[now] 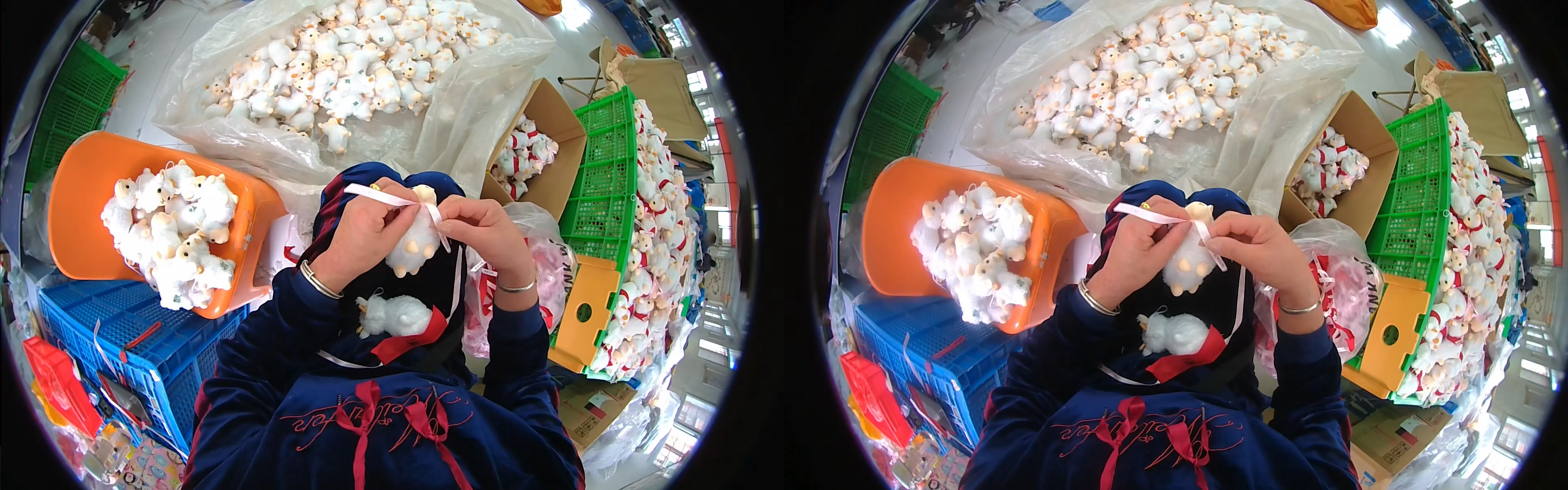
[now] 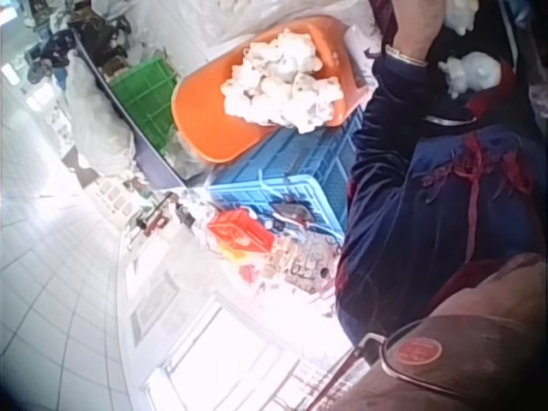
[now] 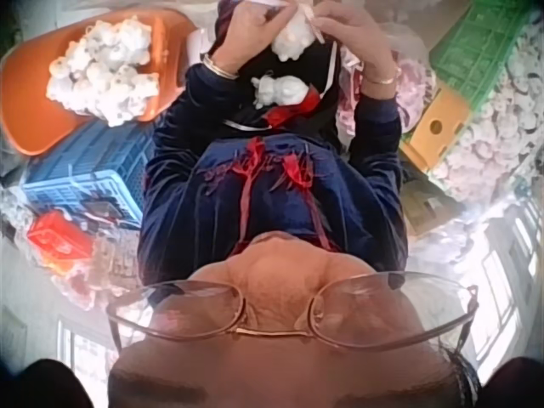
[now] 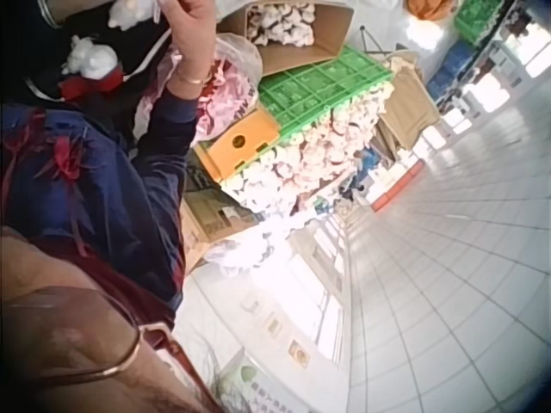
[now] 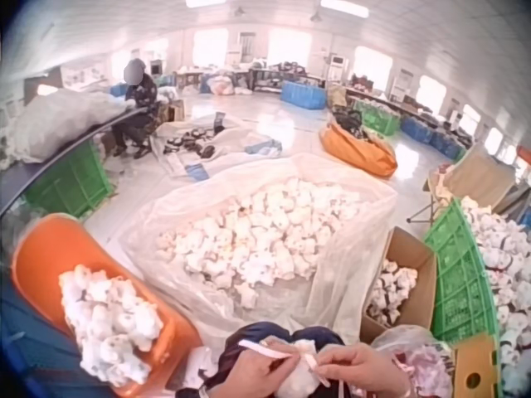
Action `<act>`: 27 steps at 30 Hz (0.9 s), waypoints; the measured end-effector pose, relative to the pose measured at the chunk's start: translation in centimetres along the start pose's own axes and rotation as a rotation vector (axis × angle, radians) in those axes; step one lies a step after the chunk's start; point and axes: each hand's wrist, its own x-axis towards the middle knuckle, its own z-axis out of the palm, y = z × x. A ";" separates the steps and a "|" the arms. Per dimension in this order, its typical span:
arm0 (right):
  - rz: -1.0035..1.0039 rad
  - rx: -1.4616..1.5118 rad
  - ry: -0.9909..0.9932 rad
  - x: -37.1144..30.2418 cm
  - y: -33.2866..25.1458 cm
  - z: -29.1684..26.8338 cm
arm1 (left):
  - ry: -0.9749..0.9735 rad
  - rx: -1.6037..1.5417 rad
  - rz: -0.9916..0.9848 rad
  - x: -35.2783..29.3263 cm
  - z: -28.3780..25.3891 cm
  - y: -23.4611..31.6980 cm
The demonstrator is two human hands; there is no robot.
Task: The person sits on the floor and ties red ribbons around the necks of small white plush toys. They pick up each toy, wrap the ribbon, and tie a knot, repeating the process for multiple items.
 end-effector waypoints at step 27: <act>0.008 -0.422 0.057 0.2 -2.1 0.9 | -0.019 -0.024 0.108 -2.1 -0.8 -0.5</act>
